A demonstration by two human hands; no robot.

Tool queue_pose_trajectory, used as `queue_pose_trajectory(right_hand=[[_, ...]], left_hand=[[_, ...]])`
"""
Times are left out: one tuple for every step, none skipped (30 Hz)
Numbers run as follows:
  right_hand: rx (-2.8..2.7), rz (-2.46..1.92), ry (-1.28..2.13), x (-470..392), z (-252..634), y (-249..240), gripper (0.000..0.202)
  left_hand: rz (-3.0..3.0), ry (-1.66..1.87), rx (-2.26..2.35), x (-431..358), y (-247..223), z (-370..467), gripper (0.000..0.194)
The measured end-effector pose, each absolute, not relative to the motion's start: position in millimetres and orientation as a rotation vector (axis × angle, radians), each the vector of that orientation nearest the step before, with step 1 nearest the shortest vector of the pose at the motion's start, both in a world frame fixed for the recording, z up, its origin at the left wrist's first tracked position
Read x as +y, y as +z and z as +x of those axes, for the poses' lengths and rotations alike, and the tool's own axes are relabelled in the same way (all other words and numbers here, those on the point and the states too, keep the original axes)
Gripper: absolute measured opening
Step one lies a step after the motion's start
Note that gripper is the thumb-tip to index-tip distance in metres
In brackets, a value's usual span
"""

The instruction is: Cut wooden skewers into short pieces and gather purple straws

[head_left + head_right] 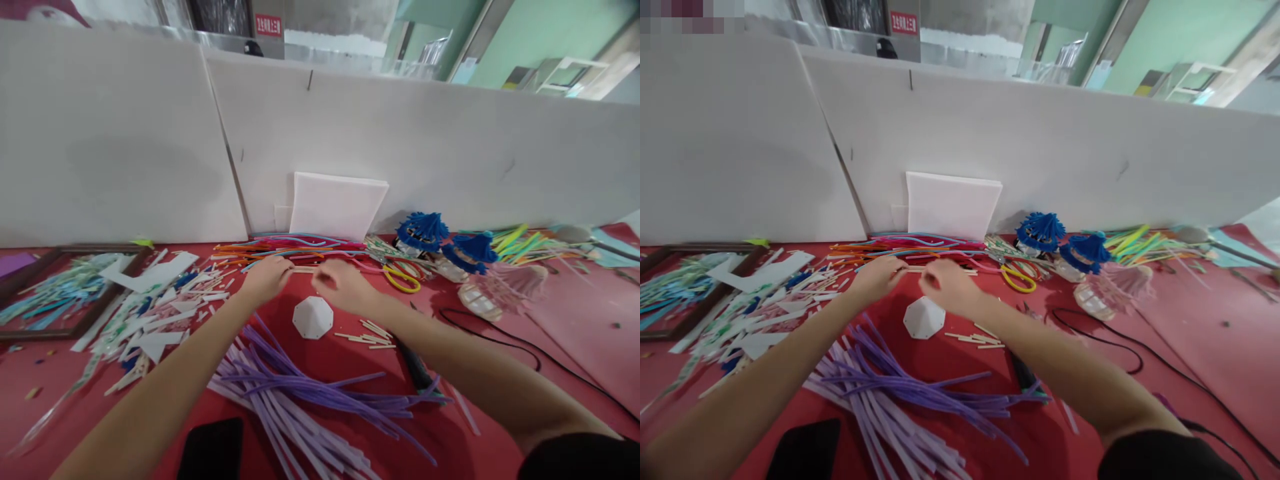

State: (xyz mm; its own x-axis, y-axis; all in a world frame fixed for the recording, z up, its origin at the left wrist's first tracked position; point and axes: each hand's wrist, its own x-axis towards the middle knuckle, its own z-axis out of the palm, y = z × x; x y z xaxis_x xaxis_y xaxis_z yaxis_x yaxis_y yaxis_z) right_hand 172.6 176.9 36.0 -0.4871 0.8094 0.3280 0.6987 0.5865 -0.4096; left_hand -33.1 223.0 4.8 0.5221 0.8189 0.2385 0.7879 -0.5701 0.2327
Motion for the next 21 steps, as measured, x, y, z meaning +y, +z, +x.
queue_pose_trajectory(right_hand=[[-2.373,-1.183,0.359,156.3,168.7,39.2,0.012],[-2.443,-1.179,0.457,135.8,165.2,41.2,0.015],[-2.526,-1.164,0.527,116.3,162.1,41.8,0.025],[-2.621,-1.164,0.565,98.4,159.1,40.8,0.037],[-2.706,-1.206,0.579,82.8,156.0,38.2,0.041],[-2.788,-1.233,0.584,69.9,152.8,34.3,0.041],[-2.844,-1.285,0.575,59.8,149.5,29.6,0.040],[-2.857,-1.372,0.560,52.4,146.4,24.5,0.037],[-2.850,-1.450,0.552,47.4,143.8,19.6,0.035],[-2.824,-1.523,0.548,44.4,142.0,15.5,0.033],[-2.793,-1.578,0.550,43.0,141.3,12.5,0.032],[-2.768,-1.606,0.559,42.7,142.0,10.8,0.030],[-2.747,-1.617,0.571,43.1,144.0,10.4,0.027],[-2.724,-1.624,0.576,44.0,147.1,11.2,0.025],[-2.694,-1.637,0.579,45.1,151.0,12.8,0.024],[-2.663,-1.656,0.574,46.4,155.3,15.1,0.023],[-2.619,-1.682,0.576,47.5,159.4,17.7,0.023],[-2.553,-1.713,0.591,48.6,162.8,20.4,0.023],[-2.465,-1.730,0.628,49.5,165.2,22.9,0.023],[-2.362,-1.720,0.687,50.1,166.2,25.0,0.022],[-2.257,-1.673,0.770,50.4,165.5,26.7,0.019]], left_hand=[[2.620,0.542,1.439,215.0,8.8,-35.4,0.025],[2.583,0.592,1.471,206.4,13.2,-37.5,0.027],[2.545,0.640,1.500,197.1,18.0,-39.1,0.028],[2.506,0.685,1.527,187.0,23.3,-40.4,0.029],[2.470,0.724,1.550,176.0,28.8,-41.1,0.030],[2.435,0.754,1.566,164.2,34.5,-41.4,0.030],[2.408,0.777,1.574,151.5,40.2,-41.1,0.030],[2.364,0.809,1.581,138.1,45.7,-40.5,0.030],[2.239,0.861,1.579,124.2,50.5,-39.6,0.029],[2.135,0.888,1.564,110.0,54.4,-38.6,0.028],[2.064,0.880,1.547,96.1,57.3,-37.7,0.029],[2.017,0.854,1.518,82.7,58.9,-36.9,0.029],[1.970,0.834,1.499,70.1,59.3,-36.5,0.029],[1.906,0.812,1.492,58.8,58.6,-36.5,0.029],[1.835,0.793,1.486,48.9,57.0,-36.8,0.029],[1.761,0.765,1.478,40.5,54.7,-37.2,0.029],[1.690,0.706,1.451,33.9,51.9,-37.5,0.029],[1.613,0.629,1.405,29.0,49.0,-37.2,0.028],[1.530,0.563,1.349,25.9,46.0,-36.1,0.027],[1.448,0.527,1.292,24.6,43.3,-33.8,0.024],[1.359,0.549,1.246,25.0,40.8,-30.0,0.022]])
